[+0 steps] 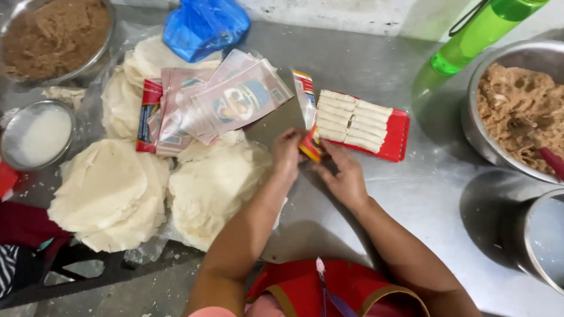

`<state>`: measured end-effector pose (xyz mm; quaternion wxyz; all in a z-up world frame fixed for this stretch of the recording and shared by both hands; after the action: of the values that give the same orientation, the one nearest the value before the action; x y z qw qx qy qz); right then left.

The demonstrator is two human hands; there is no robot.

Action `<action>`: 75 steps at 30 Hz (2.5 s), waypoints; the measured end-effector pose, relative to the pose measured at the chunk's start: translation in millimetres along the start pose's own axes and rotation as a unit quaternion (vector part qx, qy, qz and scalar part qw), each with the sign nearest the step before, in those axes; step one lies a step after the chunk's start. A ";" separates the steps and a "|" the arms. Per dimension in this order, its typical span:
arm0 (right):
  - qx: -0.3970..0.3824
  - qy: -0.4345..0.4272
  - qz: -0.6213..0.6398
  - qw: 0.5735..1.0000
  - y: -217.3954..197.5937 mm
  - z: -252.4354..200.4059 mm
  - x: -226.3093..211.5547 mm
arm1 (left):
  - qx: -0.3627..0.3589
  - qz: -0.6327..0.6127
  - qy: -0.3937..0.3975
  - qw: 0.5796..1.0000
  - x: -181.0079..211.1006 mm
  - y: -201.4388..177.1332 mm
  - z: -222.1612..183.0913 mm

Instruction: Scooping meat filling onto wrappers and rolling them into spring rolls on a production table.

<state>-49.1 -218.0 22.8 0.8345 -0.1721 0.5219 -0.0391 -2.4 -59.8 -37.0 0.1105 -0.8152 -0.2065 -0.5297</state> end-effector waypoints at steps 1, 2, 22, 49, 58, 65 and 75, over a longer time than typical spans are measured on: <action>0.001 -0.001 -0.002 1.000 -2.1 0.0 5.3 | -0.002 -0.001 0.001 1.000 10.1 1.6 -18.0; 0.041 0.048 0.041 0.997 -4.8 0.0 11.3 | -0.077 -0.028 0.027 0.996 21.0 4.2 -36.1; 0.018 0.269 0.284 0.920 -20.8 -1.0 32.4 | -0.116 0.245 0.280 0.921 30.5 -9.3 -110.5; -0.304 0.176 -0.447 0.823 -94.6 93.8 11.0 | -0.020 0.503 0.586 0.635 25.8 -25.9 -46.0; -0.276 0.238 -0.395 0.843 -134.8 -9.2 -33.0 | -0.088 0.568 0.492 0.654 22.7 -27.1 -70.3; -0.247 0.250 -0.178 0.919 -137.7 -56.7 -75.1 | 0.010 0.576 0.574 0.582 16.5 -27.4 -88.2; -0.265 0.370 -0.213 0.864 -126.5 -45.2 -72.9 | -0.185 0.639 0.462 0.586 45.4 -38.2 -110.7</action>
<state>-107.6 -329.9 108.9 0.4740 -0.4665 0.7341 -0.1366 -94.3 -60.0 48.7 0.3484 -0.3853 0.5490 -0.6548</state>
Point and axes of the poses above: each hand's wrist, its own z-axis towards the middle knuckle, its own y-axis out of the palm, x = y × z, the point moved 1 cm from there along z, towards the middle knuckle, and after that the axes turned 15 degrees about z, right-handed, at the moved point
